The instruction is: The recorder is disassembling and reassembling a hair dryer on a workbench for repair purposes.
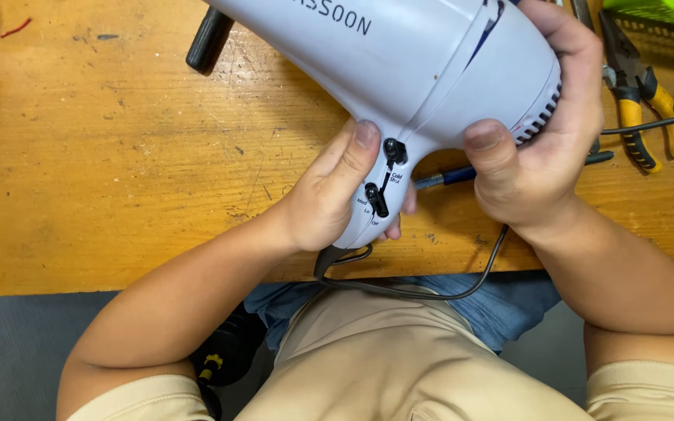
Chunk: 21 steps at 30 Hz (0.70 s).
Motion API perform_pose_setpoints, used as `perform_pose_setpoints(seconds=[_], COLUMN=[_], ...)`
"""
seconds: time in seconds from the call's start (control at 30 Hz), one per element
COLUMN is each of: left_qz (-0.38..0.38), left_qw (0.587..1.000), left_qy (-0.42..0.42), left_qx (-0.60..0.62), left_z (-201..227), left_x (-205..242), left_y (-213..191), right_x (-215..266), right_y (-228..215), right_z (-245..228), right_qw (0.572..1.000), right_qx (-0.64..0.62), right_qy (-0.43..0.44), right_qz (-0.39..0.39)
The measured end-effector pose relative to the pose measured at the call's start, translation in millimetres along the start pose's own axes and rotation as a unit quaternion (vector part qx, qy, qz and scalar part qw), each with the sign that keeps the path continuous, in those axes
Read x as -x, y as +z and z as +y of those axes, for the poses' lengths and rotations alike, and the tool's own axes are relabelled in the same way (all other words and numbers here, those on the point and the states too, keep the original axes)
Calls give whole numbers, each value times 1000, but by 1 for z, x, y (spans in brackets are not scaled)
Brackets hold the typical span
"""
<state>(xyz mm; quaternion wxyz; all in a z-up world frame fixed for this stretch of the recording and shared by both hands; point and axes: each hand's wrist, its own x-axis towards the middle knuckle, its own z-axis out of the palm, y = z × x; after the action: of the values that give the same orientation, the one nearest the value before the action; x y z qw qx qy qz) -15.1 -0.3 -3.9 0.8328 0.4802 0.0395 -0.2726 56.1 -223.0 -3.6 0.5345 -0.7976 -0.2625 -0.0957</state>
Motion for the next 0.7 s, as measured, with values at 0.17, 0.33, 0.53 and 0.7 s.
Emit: perform_pose_setpoints(seconds=[0.17,0.33,0.53,0.7], left_qz=[20,80,71,286], left_qw=[997,980,906,857], left_qy=[67,159,332,300], left_qx=[-39,-84,253,306], left_z=[-9,-28,13,20], left_x=[5,-4,-13,-14], left_y=[-12,-27,-51,-46], right_x=[6,6,12,16], right_y=[-1,-1,-4,-3], right_z=[-3,0,4,7], right_qw=[1000,999,996,993], right_qx=[17,-10,-25,-42], right_qy=[-9,21,-8,-1], right_qz=[-8,-24,-80,-110])
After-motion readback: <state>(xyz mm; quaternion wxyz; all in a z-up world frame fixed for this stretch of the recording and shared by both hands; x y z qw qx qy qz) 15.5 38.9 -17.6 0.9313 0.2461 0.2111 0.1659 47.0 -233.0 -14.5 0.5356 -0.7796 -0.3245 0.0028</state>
